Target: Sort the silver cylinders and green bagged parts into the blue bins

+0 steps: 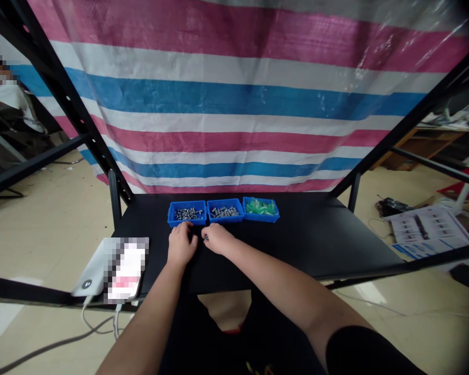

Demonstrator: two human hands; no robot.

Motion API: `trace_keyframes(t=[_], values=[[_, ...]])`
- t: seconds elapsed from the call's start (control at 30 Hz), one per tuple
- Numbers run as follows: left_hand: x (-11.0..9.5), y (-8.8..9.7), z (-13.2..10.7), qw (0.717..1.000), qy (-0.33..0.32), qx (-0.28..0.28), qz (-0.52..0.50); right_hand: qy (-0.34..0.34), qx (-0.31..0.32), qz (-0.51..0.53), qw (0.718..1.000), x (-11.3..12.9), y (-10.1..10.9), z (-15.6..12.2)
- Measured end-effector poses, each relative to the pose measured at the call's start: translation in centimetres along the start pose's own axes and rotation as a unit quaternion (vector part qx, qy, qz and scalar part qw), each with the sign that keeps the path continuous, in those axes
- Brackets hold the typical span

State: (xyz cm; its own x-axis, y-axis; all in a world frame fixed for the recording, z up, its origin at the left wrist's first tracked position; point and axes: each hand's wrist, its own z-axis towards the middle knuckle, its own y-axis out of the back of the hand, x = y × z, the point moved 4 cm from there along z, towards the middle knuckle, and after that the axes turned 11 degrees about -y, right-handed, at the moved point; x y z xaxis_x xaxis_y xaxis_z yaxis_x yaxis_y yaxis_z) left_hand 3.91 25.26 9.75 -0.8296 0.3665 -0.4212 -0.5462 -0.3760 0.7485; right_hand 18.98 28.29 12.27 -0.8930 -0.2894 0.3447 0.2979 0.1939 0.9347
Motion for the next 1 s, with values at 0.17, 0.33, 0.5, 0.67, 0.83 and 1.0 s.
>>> trace_keyframes(t=[0.17, 0.33, 0.5, 0.67, 0.83, 1.0], values=[[0.1, 0.1, 0.0, 1.000, 0.008, -0.011, -0.014, 0.025, -0.005, 0.027, 0.999, -0.6, 0.3, -0.3], [0.3, 0.3, 0.0, 0.999, 0.025, -0.021, -0.037, 0.000, -0.014, 0.009, 1.000, -1.0, 0.2, -1.5], [0.4, 0.5, -0.1, 0.997, 0.039, -0.042, -0.058, 0.046, -0.054, 0.103, 0.992, 0.0, 2.3, -1.0], [0.3, 0.7, -0.1, 0.994, 0.044, -0.057, -0.078, 0.060, -0.117, 0.125, 0.984, 1.9, 4.8, 2.8], [0.3, 0.9, -0.2, 0.993, 0.047, -0.059, -0.088, 0.009, -0.106, 0.041, 0.994, 3.3, 4.2, 6.1], [0.2, 0.8, -0.2, 0.993, 0.052, -0.058, -0.091, 0.000, -0.077, 0.002, 0.997, 4.2, 3.8, 7.2]])
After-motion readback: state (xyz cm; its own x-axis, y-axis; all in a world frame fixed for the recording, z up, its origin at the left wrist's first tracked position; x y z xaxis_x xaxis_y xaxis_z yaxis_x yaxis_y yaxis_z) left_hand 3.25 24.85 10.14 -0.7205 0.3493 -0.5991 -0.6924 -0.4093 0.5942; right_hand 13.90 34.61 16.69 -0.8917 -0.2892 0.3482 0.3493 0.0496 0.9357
